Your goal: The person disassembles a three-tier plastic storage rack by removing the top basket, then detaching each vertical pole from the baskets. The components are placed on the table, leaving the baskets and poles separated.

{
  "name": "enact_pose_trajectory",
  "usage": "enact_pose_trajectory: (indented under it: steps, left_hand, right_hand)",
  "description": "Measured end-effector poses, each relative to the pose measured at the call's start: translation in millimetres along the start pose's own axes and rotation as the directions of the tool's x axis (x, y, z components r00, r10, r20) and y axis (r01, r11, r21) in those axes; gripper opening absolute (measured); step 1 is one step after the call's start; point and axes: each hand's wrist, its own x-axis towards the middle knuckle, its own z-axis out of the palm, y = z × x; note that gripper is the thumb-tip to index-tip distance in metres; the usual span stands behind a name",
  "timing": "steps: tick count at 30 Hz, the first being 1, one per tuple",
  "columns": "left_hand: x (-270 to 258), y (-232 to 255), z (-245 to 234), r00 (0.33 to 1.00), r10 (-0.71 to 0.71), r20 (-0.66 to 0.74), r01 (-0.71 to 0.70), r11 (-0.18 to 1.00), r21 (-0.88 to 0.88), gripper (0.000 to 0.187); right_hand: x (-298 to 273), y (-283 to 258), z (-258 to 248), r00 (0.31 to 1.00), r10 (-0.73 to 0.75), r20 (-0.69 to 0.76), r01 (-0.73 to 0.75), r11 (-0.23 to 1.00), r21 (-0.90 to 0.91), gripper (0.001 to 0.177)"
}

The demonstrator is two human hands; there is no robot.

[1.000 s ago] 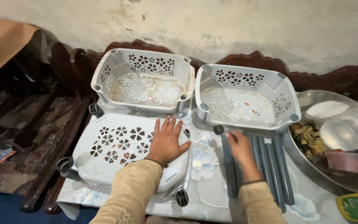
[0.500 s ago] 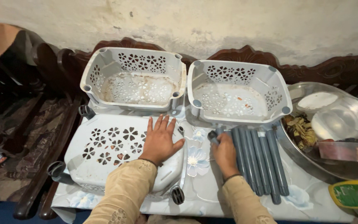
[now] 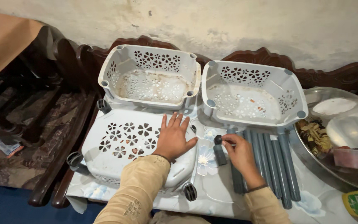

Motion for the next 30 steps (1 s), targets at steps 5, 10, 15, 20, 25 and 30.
enact_pose_trajectory:
  steps: [5, 10, 15, 20, 25, 30]
  left_hand:
    - [-1.5, -13.0, -14.5, 0.962, -0.050, -0.269, -0.061, 0.920, -0.388, 0.061]
    - [-23.4, -24.6, -37.7, 0.946, -0.066, -0.317, -0.028, 0.959, -0.283, 0.050]
    - [-51.8, -45.9, -76.7, 0.848, -0.245, -0.469, 0.145, 0.960, -0.240, 0.040]
    - [-76.9, -62.3, -106.7, 0.746, -0.445, -0.495, 0.307, 0.890, -0.337, 0.032]
    - [-98.1, -57.1, -96.3, 0.673, -0.403, -0.620, 0.269, 0.914, -0.303, 0.031]
    - [-177.9, -41.6, -44.1, 0.567, -0.480, -0.669, 0.282, 0.877, -0.390, 0.024]
  right_hand:
    - [-2.2, -29.3, 23.9, 0.983, -0.021, 0.181, -0.010, 0.985, 0.170, 0.020]
    - [-0.2, -39.2, 43.5, 0.925, 0.228, 0.304, -0.302, 0.927, 0.221, 0.029]
    - [22.0, -52.5, 60.5, 0.978, 0.077, 0.194, -0.101, 0.988, 0.120, 0.047]
    - [81.9, -84.7, 71.2, 0.967, -0.195, 0.163, 0.184, 0.979, 0.083, 0.046]
    - [135.5, -106.5, 117.3, 0.903, -0.123, 0.411, 0.162, 0.985, -0.061, 0.051]
    - [155.5, -79.0, 148.3, 0.847, 0.012, 0.531, 0.132, 0.964, -0.233, 0.064]
